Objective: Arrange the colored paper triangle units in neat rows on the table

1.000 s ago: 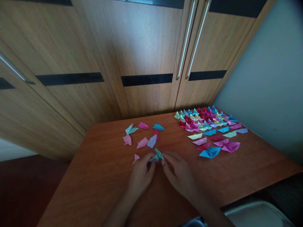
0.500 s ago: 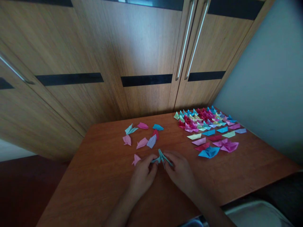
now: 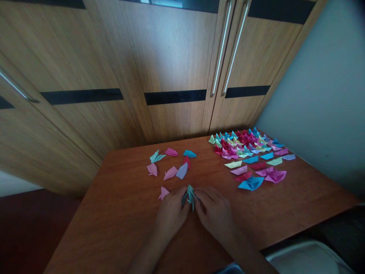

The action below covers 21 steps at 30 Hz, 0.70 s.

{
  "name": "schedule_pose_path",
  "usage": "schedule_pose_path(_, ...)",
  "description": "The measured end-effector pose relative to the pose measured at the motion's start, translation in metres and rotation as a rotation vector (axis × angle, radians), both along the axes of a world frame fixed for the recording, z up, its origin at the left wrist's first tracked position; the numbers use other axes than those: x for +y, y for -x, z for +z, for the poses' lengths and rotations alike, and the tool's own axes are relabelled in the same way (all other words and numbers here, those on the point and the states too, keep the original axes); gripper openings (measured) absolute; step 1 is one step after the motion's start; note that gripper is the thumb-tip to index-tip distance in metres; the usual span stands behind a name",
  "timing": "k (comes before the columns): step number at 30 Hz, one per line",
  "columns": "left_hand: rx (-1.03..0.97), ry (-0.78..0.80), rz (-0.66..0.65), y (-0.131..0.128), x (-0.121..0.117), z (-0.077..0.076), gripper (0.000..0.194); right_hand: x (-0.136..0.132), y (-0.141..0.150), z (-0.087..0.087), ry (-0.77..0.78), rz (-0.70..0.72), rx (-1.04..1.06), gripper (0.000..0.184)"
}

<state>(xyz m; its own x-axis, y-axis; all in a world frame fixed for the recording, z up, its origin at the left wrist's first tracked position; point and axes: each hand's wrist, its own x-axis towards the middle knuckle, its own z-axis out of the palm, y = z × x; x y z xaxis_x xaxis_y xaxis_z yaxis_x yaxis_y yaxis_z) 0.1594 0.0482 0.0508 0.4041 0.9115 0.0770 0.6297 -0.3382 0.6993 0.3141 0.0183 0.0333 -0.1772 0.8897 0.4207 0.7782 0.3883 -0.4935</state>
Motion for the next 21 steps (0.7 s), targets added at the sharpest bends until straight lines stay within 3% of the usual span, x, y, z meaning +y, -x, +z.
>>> schedule_pose_path(6,-0.099,0.066,-0.074,0.005,0.001,0.003,0.019,0.006,-0.005,0.006,0.136,0.033,0.147,0.025)
schedule_pose_path(13,-0.361,0.459,-0.283,0.031,0.006,0.009,0.031,0.021,-0.028,0.021,0.683,0.337,0.621,0.025)
schedule_pose_path(21,-0.379,0.447,-0.241,0.031,0.008,0.012,0.032,0.020,-0.027,0.027,0.660,0.300,0.625,0.024)
